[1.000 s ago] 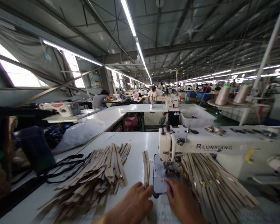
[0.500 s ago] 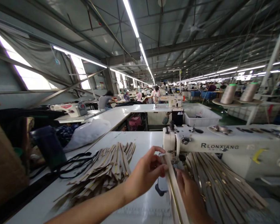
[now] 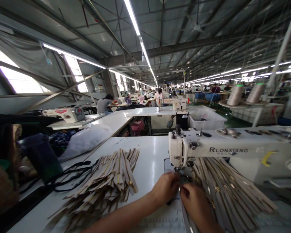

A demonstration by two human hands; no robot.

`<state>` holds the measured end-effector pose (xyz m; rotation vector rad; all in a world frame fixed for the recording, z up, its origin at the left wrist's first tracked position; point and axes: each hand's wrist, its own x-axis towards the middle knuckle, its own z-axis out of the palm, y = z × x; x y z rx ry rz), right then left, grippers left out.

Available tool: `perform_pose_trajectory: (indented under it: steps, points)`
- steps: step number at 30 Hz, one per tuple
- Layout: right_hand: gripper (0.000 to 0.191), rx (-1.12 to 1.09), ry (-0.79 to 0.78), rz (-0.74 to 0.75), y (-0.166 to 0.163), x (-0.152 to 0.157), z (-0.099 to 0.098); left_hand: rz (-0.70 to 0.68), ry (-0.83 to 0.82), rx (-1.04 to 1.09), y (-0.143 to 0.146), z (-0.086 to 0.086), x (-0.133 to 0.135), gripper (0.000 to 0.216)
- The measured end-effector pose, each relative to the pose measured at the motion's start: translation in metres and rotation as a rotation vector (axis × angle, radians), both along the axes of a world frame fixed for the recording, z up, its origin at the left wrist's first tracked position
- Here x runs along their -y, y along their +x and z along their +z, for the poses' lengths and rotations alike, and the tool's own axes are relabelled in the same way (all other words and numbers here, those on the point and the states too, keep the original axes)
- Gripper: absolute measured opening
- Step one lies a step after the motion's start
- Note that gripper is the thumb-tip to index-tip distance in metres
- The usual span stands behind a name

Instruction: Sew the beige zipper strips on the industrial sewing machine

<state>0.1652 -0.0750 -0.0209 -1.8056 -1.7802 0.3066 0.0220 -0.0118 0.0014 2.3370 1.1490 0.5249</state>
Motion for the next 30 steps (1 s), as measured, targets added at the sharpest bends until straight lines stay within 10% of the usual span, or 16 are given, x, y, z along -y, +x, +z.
perform_pose_trajectory:
  steps: [11, 30]
  points:
    - [0.030, 0.081, -0.007, 0.006, 0.002, -0.002, 0.003, -0.254, 0.325, -0.159, -0.014, -0.003, 0.002, 0.028]
    - [0.028, 0.133, 0.099, -0.013, 0.001, -0.001, -0.005, -0.288, 0.357, -0.072, -0.009, -0.005, -0.009, 0.021]
